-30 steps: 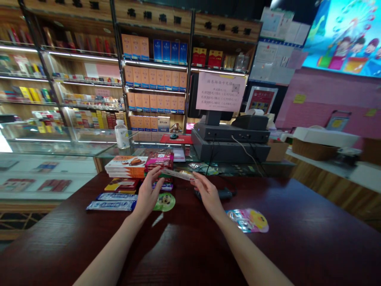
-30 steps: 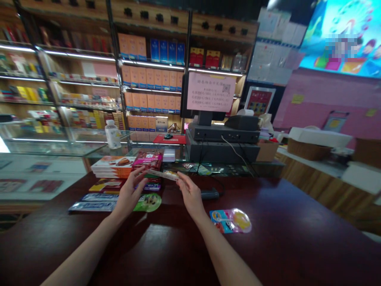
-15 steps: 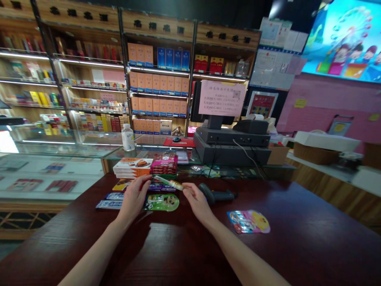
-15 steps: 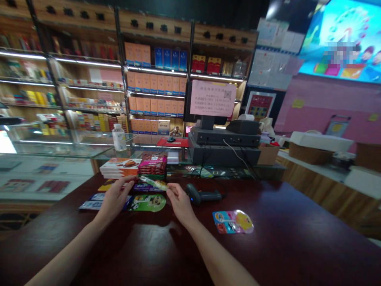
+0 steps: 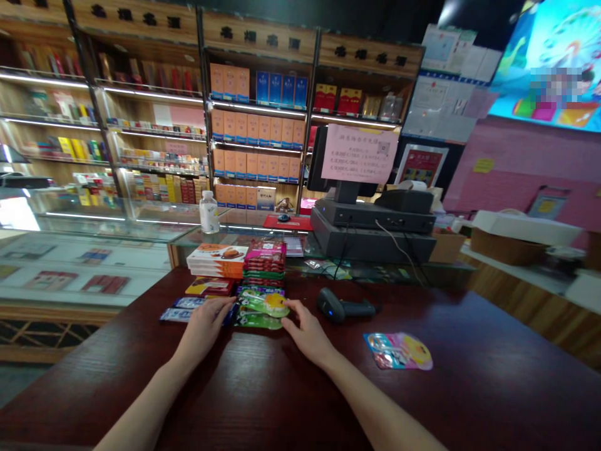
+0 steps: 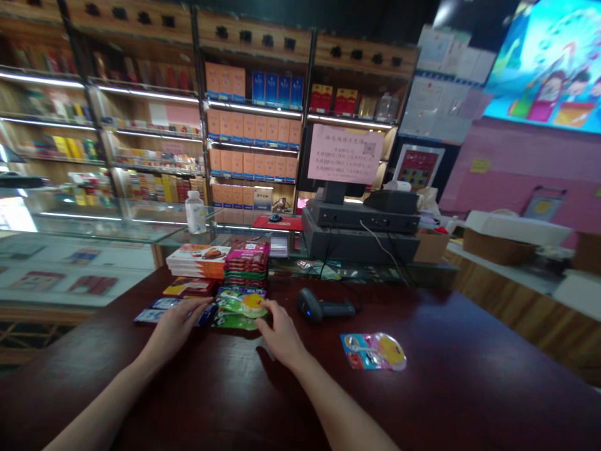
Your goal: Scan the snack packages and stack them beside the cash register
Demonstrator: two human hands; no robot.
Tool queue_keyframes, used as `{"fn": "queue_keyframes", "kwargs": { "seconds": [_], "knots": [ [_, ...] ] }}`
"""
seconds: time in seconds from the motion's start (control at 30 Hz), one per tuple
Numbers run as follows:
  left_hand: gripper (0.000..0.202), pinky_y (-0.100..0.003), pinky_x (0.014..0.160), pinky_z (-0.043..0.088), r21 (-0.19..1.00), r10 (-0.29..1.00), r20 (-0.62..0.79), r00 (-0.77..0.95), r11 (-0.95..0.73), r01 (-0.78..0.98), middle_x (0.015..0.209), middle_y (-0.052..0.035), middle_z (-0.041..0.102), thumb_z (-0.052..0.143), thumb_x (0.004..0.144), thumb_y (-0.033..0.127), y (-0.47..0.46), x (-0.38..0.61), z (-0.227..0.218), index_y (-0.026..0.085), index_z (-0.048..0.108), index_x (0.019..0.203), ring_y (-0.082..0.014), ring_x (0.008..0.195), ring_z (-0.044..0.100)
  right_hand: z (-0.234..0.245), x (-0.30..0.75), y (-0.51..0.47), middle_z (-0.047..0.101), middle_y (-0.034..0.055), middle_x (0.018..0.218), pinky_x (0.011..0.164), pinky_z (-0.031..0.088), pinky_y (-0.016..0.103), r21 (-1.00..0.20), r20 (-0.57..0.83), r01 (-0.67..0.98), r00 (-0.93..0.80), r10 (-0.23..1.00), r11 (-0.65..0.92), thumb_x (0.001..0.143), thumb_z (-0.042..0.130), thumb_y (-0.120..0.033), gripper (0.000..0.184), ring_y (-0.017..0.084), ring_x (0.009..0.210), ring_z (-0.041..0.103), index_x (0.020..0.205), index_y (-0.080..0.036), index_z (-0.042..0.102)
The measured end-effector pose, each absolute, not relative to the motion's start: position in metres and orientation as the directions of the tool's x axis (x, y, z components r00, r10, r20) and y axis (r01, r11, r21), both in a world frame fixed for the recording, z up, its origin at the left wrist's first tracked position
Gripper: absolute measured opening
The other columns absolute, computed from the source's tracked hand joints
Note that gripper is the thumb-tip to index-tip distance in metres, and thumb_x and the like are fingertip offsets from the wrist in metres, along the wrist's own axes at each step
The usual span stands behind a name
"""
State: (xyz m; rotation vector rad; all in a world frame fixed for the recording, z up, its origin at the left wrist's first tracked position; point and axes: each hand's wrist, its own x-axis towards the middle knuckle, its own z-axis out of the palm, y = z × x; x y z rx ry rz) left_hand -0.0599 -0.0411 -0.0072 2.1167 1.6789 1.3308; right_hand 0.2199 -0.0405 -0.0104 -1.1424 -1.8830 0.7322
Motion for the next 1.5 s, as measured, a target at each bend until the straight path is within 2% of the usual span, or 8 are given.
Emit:
{"fn": "queue_keyframes", "kwargs": {
  "seconds": [0.13,0.43,0.6,0.77,0.97,1.13,1.3,1.5],
  "knots": [
    [0.05,-0.041,0.096,0.056,0.575,0.847,0.532,-0.019,-0.345,0.742,0.103,-0.0074,0.079,0.044,0.089,0.059,-0.039,-0.062,-0.017,0.023,0.077,0.097,-0.0266,0.097,0.073,-0.013,0.218,-0.043,0.062,0.0119,0.135,0.113,0.04,0.042,-0.763,0.339,0.464,-0.307,0.889,0.451,0.086,0.06,-0.024,0.039,0.025,0.13,0.055,0.125,-0.02,0.058],
    [0.049,-0.041,0.097,0.055,0.547,0.863,0.505,-0.007,-0.315,0.775,0.103,-0.007,0.079,0.042,0.091,0.057,-0.038,-0.063,-0.028,0.024,0.077,0.097,-0.026,0.097,0.073,-0.02,0.217,-0.042,0.057,0.0134,0.142,0.117,0.036,0.047,-0.726,0.33,0.51,-0.33,0.884,0.461,0.083,0.064,-0.021,0.046,0.027,0.136,0.05,0.128,-0.02,0.056],
    [0.046,-0.042,0.095,0.056,0.487,0.857,0.514,0.05,-0.339,0.805,0.101,-0.0081,0.079,0.042,0.092,0.054,-0.035,-0.065,-0.031,0.024,0.077,0.095,-0.0259,0.096,0.073,-0.026,0.217,-0.041,0.053,0.0121,0.148,0.118,0.034,0.049,-0.709,0.33,0.525,-0.342,0.88,0.47,0.08,0.063,-0.016,0.051,0.027,0.142,0.045,0.13,-0.022,0.055],
    [0.041,-0.043,0.097,0.053,0.422,0.843,0.534,0.062,-0.33,0.844,0.104,-0.0085,0.078,0.041,0.094,0.044,-0.037,-0.062,-0.034,0.024,0.076,0.101,-0.0248,0.099,0.071,-0.029,0.217,-0.04,0.052,0.0138,0.149,0.121,0.032,0.049,-0.699,0.343,0.524,-0.351,0.871,0.487,0.081,0.06,-0.014,0.05,0.026,0.143,0.043,0.131,-0.02,0.055],
    [0.039,-0.045,0.094,0.051,0.326,0.839,0.534,0.101,-0.315,0.891,0.107,-0.0092,0.077,0.041,0.096,0.043,-0.044,-0.058,-0.027,0.026,0.075,0.106,-0.0265,0.103,0.068,-0.032,0.217,-0.04,0.051,0.0145,0.149,0.122,0.031,0.049,-0.701,0.347,0.526,-0.338,0.875,0.482,0.081,0.06,-0.015,0.051,0.026,0.144,0.042,0.131,-0.019,0.054],
    [0.034,-0.051,0.103,0.044,0.207,0.799,0.573,0.18,-0.354,0.912,0.121,-0.0065,0.073,0.052,0.093,0.045,-0.048,-0.052,-0.021,0.032,0.072,0.118,-0.0305,0.12,0.059,-0.033,0.216,-0.04,0.05,0.0167,0.149,0.122,0.031,0.049,-0.681,0.352,0.543,-0.345,0.87,0.491,0.08,0.06,-0.014,0.052,0.028,0.144,0.041,0.132,-0.017,0.053],
    [0.025,-0.06,0.108,0.038,0.111,0.738,0.636,0.228,-0.38,0.918,0.141,-0.0052,0.061,0.057,0.09,0.042,-0.046,-0.05,-0.022,0.038,0.077,0.105,-0.0353,0.13,0.051,-0.032,0.217,-0.041,0.047,0.0161,0.152,0.123,0.029,0.051,-0.673,0.374,0.535,-0.35,0.859,0.511,0.08,0.06,-0.014,0.055,0.028,0.146,0.038,0.134,-0.018,0.053],
    [0.024,-0.063,0.112,0.034,0.039,0.73,0.63,0.264,-0.369,0.929,0.144,-0.0082,0.058,0.058,0.09,0.038,-0.044,-0.05,-0.023,0.038,0.077,0.105,-0.0354,0.133,0.049,-0.03,0.217,-0.043,0.044,0.0183,0.154,0.123,0.028,0.051,-0.642,0.378,0.547,-0.384,0.843,0.537,0.082,0.058,-0.013,0.052,0.028,0.149,0.034,0.134,-0.015,0.052]
  ]
}}
